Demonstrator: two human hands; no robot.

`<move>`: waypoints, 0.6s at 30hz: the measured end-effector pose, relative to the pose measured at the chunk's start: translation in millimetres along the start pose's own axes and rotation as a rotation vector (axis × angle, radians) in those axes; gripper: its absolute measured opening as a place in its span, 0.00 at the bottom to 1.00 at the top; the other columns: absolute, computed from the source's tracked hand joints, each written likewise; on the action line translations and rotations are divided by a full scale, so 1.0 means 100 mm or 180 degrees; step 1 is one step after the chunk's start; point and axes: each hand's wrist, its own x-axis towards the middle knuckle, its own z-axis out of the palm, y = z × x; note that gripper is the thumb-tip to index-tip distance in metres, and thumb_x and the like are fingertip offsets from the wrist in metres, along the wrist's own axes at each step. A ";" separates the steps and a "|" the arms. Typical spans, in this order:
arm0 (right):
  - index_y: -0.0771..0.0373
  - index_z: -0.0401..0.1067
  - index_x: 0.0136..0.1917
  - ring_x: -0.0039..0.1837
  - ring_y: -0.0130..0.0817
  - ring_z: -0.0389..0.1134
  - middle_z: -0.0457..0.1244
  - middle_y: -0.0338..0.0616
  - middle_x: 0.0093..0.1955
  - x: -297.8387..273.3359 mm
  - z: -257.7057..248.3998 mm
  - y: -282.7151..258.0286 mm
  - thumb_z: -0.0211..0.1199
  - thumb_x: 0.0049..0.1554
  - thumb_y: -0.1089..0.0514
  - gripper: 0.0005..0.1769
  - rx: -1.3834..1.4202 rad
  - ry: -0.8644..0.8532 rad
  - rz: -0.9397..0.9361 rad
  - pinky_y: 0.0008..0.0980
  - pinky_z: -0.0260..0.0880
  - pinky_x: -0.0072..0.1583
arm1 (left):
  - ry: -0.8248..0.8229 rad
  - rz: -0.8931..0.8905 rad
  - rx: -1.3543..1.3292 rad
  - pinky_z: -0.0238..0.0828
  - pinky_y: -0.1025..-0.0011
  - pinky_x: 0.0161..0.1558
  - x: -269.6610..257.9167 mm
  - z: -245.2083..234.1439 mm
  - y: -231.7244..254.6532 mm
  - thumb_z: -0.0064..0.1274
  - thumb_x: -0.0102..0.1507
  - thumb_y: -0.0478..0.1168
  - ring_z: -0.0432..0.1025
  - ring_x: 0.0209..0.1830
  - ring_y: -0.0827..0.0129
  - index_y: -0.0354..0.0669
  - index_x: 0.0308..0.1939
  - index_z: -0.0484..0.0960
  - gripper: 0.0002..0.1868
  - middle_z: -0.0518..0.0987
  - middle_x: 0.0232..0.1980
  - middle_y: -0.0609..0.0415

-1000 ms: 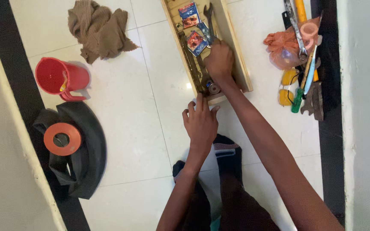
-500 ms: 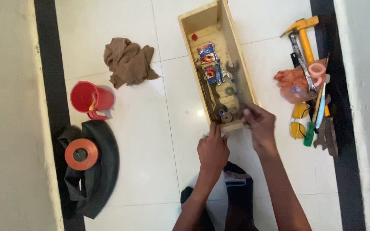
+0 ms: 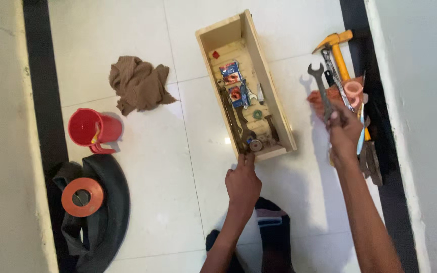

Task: The person removes various tools and items from a wooden drawer, including a plastic bag, wrench, screwdriver, and tape measure, placing them on the floor. They then use the tape measure to measure the interior length and width of the drawer before wiping the inside with their hand.

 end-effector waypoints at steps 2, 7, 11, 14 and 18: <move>0.70 0.74 0.64 0.51 0.23 0.66 0.67 0.42 0.52 0.20 -0.10 0.18 0.54 0.67 0.71 0.15 -0.0697 0.0169 -0.0589 0.24 0.70 0.53 | 0.0055 -0.0016 0.0007 0.73 0.57 0.38 0.01 0.01 0.00 0.50 0.56 0.26 0.77 0.33 0.49 0.39 0.62 0.77 0.29 0.76 0.57 0.44; 0.70 0.75 0.60 0.56 0.27 0.69 0.69 0.42 0.55 0.83 -0.32 0.75 0.52 0.67 0.71 0.13 -0.0721 0.0845 -0.0590 0.26 0.69 0.59 | 0.0067 -0.0023 0.0028 0.72 0.55 0.39 0.04 0.02 -0.02 0.51 0.57 0.28 0.77 0.31 0.49 0.42 0.61 0.78 0.26 0.78 0.52 0.46; 0.63 0.64 0.64 0.50 0.25 0.68 0.67 0.40 0.51 0.88 -0.54 0.84 0.61 0.61 0.65 0.19 -0.0108 0.1550 0.0153 0.25 0.72 0.51 | -0.0050 -0.0041 0.0057 0.72 0.56 0.39 0.08 -0.01 0.03 0.51 0.56 0.28 0.77 0.31 0.48 0.42 0.60 0.79 0.26 0.78 0.51 0.46; 0.73 0.64 0.69 0.54 0.31 0.65 0.64 0.50 0.57 0.36 -0.48 0.66 0.73 0.62 0.67 0.27 -0.1048 0.1435 -0.0987 0.27 0.69 0.55 | 0.0042 -0.0076 0.0038 0.73 0.56 0.38 0.05 -0.01 0.03 0.51 0.56 0.28 0.76 0.32 0.46 0.42 0.59 0.79 0.26 0.78 0.52 0.45; 0.64 0.75 0.62 0.47 0.29 0.70 0.70 0.45 0.53 -0.51 0.07 0.23 0.61 0.61 0.70 0.16 -0.1744 0.0775 -0.0756 0.27 0.72 0.48 | 0.0186 -0.0026 0.0016 0.73 0.55 0.39 0.06 0.04 0.01 0.53 0.62 0.31 0.77 0.32 0.49 0.41 0.57 0.80 0.19 0.78 0.52 0.46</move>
